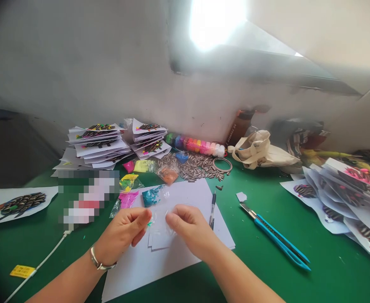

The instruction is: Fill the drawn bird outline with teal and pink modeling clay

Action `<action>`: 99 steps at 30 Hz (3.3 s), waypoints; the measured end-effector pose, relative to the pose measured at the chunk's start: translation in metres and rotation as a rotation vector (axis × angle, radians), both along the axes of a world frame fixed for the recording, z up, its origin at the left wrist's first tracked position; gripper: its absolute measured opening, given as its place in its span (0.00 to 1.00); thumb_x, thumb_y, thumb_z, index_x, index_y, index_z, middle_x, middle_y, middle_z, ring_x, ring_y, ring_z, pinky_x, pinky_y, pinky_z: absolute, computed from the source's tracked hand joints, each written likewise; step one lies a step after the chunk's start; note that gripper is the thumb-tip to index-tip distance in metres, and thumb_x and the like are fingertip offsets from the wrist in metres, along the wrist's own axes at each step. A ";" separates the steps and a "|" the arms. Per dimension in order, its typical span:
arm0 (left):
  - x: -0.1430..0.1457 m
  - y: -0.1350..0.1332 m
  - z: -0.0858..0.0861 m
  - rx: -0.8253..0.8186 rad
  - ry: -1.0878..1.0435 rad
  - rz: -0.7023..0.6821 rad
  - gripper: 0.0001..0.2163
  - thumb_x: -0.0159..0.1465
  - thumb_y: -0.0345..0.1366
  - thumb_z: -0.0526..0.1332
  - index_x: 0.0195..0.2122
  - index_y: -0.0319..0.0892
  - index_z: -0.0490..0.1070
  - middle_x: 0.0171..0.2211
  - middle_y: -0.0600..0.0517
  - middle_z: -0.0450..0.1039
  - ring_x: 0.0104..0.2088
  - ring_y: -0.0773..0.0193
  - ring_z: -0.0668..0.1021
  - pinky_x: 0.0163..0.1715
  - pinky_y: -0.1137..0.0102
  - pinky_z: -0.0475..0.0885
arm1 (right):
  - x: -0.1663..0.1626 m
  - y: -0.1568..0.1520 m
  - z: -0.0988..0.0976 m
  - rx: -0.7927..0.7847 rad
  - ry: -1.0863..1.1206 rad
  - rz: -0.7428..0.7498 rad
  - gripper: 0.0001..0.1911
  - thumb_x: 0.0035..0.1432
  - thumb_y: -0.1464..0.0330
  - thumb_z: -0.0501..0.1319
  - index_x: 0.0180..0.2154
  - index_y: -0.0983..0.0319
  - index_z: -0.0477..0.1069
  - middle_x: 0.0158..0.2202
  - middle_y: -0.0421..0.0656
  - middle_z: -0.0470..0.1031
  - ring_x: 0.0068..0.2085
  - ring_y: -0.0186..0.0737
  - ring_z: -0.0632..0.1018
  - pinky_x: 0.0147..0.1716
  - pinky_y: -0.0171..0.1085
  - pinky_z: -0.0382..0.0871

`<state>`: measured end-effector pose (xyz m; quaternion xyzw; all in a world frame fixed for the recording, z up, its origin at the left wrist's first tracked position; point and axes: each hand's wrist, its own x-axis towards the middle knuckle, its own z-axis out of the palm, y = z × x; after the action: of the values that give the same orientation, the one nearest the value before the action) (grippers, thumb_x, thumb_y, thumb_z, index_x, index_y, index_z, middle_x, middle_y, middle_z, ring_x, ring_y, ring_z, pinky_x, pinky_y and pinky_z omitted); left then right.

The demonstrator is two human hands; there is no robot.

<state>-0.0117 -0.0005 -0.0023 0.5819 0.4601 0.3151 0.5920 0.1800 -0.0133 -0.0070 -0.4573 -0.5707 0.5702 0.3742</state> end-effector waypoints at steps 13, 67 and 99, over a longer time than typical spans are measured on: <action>0.006 -0.005 -0.003 -0.099 -0.060 0.033 0.26 0.61 0.57 0.53 0.15 0.40 0.61 0.08 0.57 0.57 0.12 0.73 0.59 0.16 0.74 0.54 | -0.001 -0.001 0.000 -0.011 -0.033 0.059 0.23 0.60 0.56 0.55 0.19 0.61 0.54 0.21 0.35 0.51 0.25 0.31 0.54 0.24 0.33 0.49; 0.004 -0.003 0.005 -0.086 -0.160 -0.086 0.12 0.55 0.43 0.63 0.30 0.38 0.72 0.24 0.51 0.73 0.27 0.63 0.75 0.30 0.70 0.70 | 0.002 0.005 -0.009 0.016 0.185 -0.292 0.10 0.59 0.62 0.58 0.37 0.61 0.73 0.26 0.38 0.67 0.28 0.33 0.66 0.30 0.35 0.59; 0.015 -0.015 -0.003 -0.031 -0.023 0.005 0.22 0.58 0.54 0.58 0.20 0.39 0.67 0.13 0.57 0.63 0.16 0.71 0.65 0.18 0.75 0.61 | -0.016 -0.007 -0.015 -0.041 -0.024 -0.140 0.23 0.60 0.55 0.56 0.20 0.63 0.63 0.18 0.35 0.58 0.22 0.28 0.59 0.21 0.31 0.52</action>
<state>0.0028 -0.0151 -0.0052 0.5676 0.4596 0.3162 0.6054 0.1640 -0.0206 -0.0220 -0.5106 -0.5300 0.5487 0.3966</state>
